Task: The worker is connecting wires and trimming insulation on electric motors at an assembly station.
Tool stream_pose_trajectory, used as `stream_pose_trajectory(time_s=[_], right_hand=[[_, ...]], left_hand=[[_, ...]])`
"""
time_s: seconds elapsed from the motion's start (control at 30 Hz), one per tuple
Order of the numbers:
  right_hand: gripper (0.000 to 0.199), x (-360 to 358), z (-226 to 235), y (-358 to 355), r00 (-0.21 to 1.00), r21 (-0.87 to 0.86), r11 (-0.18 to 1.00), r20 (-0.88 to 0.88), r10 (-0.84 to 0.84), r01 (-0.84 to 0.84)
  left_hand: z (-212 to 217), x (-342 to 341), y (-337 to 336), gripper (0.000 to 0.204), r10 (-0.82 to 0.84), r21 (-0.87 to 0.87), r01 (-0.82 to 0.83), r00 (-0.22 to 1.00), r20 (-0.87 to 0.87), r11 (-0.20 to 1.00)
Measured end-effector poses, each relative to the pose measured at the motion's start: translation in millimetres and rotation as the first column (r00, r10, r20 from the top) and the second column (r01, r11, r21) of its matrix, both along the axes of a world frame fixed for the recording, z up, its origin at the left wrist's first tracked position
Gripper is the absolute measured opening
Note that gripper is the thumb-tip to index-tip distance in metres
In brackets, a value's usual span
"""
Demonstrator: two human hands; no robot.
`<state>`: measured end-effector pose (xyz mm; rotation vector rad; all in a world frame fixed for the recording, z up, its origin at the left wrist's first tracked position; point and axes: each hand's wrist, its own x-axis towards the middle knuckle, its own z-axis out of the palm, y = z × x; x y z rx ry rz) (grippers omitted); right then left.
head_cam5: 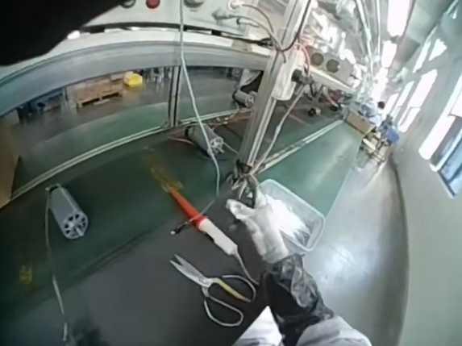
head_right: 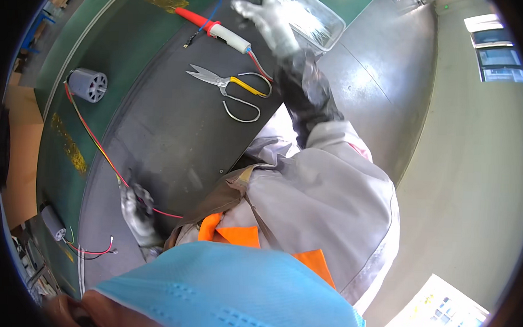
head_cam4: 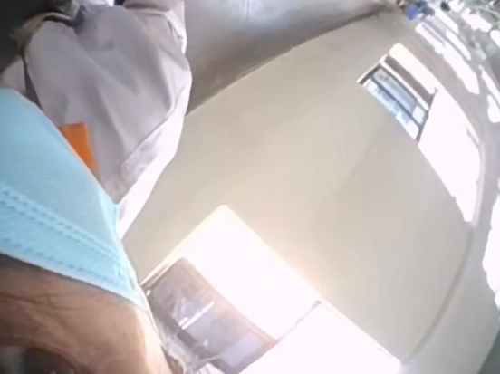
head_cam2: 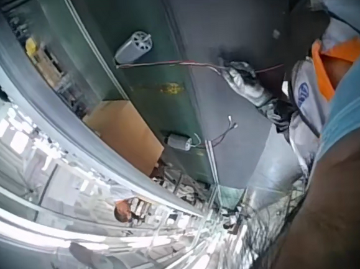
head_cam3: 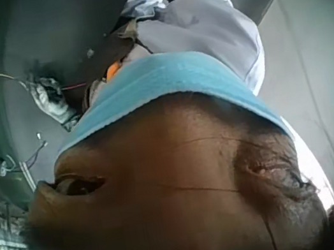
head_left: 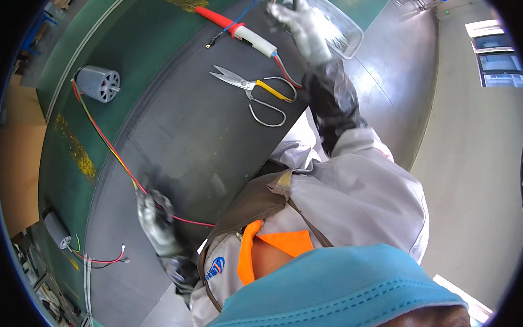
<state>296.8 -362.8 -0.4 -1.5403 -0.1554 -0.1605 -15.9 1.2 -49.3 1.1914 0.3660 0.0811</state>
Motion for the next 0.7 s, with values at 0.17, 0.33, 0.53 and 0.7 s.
stream_pose_trajectory(time_s=[0.17,0.33,0.53,0.7], right_hand=[[0.029,18.3,32.0,34.8,0.916,-0.175,0.910,-0.217,0.337,-0.376],[0.031,-29.7,11.4,95.6,0.606,-0.333,0.513,-0.541,0.583,-0.791],[0.031,-106.5,-36.4,126.9,0.035,0.033,0.075,-0.649,0.760,-0.997],[0.034,-119.5,-44.8,115.5,0.136,-0.235,0.018,-0.495,0.858,-0.972]], left_hand=[[15.9,-52.5,-31.7,0.046,-0.114,-0.117,0.088,0.965,-0.238,0.989],[4.1,-133.3,-2.8,0.037,-0.341,-0.048,0.373,0.781,-0.523,0.927],[2.3,-142.7,-13.1,0.017,-0.439,-0.152,0.459,0.625,-0.645,0.876],[15.7,-77.2,-31.2,0.030,-0.247,-0.078,0.237,0.952,-0.182,0.968]])
